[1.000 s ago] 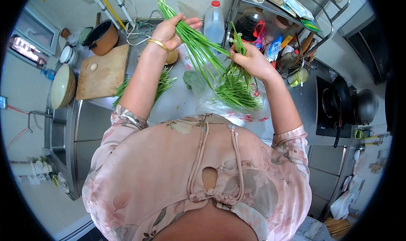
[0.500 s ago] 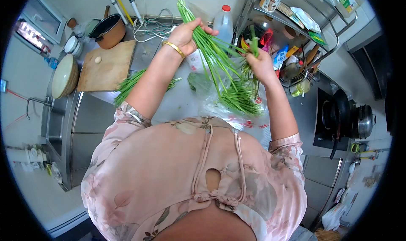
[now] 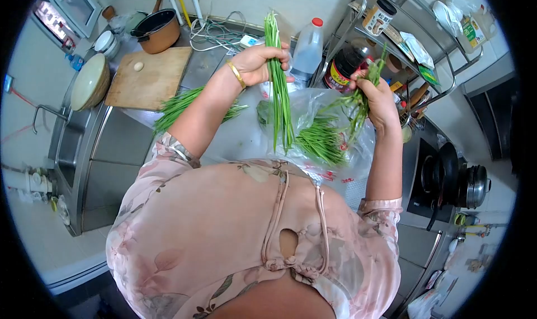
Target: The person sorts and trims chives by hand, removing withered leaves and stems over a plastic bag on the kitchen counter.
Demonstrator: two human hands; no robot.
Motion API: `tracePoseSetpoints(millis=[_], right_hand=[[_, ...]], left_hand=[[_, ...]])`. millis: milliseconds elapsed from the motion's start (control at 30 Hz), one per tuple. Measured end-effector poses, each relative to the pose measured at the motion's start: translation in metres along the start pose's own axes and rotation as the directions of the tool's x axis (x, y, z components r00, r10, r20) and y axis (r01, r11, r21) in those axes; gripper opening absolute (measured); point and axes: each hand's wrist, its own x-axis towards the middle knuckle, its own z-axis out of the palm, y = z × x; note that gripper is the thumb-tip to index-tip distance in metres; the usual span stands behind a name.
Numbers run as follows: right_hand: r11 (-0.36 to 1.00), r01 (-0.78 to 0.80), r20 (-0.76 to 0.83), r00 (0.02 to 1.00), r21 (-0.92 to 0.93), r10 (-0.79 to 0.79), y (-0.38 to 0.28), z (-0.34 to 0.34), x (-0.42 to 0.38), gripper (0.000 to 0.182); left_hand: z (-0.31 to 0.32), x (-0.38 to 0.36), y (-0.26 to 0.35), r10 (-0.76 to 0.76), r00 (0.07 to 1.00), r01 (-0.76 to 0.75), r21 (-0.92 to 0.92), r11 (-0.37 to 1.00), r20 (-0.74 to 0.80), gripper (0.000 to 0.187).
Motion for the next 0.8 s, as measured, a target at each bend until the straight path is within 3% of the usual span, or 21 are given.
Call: tracePoseSetpoints(millis=[167,267,433,533,667,800], right_hand=[[0.996,0.061,0.227,0.973,-0.061,-0.046,-0.006,0.029,0.014,0.014],[0.981,0.047,0.255,0.967,-0.188,0.003,-0.012,0.046,0.015,0.014],[0.931,0.136,0.303,0.953,-0.337,-0.03,-0.011,0.068,0.02,0.031],[0.947,0.24,0.308,0.936,-0.214,-0.168,0.0,0.083,0.029,0.034],[0.903,0.191,0.297,0.952,-0.386,-0.074,-0.001,0.089,0.035,0.037],[0.943,0.211,0.279,0.951,-0.256,-0.136,0.007,0.089,0.038,0.032]], left_hand=[[-0.003,0.0,-0.003,-0.042,0.977,0.072,-0.136,0.988,0.211,0.02],[-0.006,0.0,-0.004,-0.032,0.977,0.064,-0.143,0.988,0.212,0.019],[0.015,-0.008,-0.003,0.019,0.995,-0.006,-0.135,0.991,0.095,0.018],[0.005,-0.002,-0.006,0.034,0.987,-0.013,-0.135,0.991,0.158,0.019],[-0.006,0.006,-0.009,0.014,0.97,0.006,-0.082,0.997,0.242,0.023],[0.002,0.003,-0.009,0.036,0.993,-0.03,-0.061,0.998,0.112,0.027]])
